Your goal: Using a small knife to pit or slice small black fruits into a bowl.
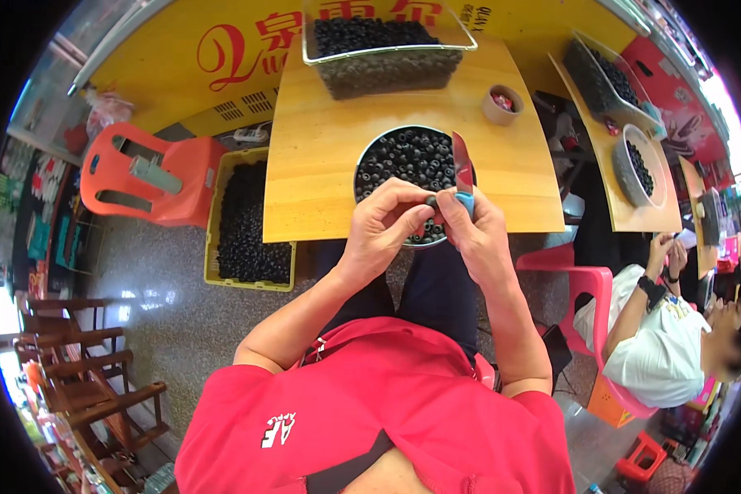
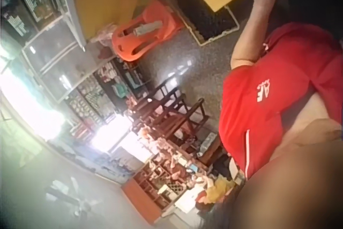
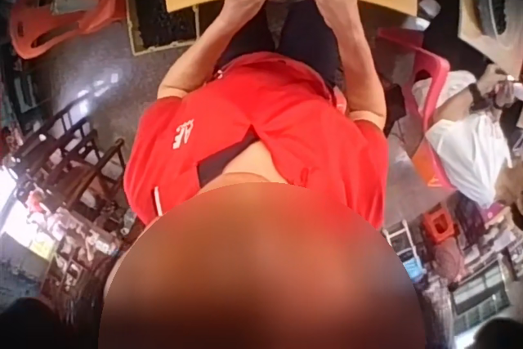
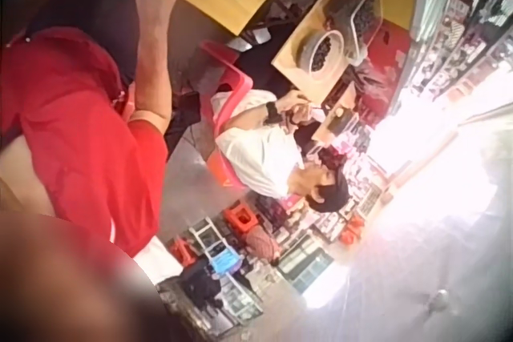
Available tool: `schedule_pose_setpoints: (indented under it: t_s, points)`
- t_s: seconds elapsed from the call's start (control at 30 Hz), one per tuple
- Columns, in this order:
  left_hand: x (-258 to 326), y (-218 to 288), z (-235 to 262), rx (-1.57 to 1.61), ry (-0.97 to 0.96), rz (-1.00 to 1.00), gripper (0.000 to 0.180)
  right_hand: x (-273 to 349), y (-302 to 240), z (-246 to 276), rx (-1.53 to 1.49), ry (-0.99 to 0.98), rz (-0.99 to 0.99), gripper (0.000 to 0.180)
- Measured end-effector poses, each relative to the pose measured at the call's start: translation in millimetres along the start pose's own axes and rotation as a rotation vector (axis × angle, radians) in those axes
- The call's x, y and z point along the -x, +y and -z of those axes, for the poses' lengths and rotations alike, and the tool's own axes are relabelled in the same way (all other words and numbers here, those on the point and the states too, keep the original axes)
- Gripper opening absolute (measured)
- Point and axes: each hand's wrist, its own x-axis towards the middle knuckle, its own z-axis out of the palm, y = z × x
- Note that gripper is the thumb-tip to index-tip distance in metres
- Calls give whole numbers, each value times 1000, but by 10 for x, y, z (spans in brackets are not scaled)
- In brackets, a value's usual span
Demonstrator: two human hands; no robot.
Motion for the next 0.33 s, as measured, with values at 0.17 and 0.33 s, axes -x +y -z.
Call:
schedule_pose_setpoints:
  t_s: [0.17, 0.33]
  points:
    - [4, -26, 25, -80, -46, -73, 15, -27, 0, 10, 19, -2, 5, 23]
    - [8, -86, 152, 321, -88, 159, 19, -25, -29, 38, 301, 59, 182, 23]
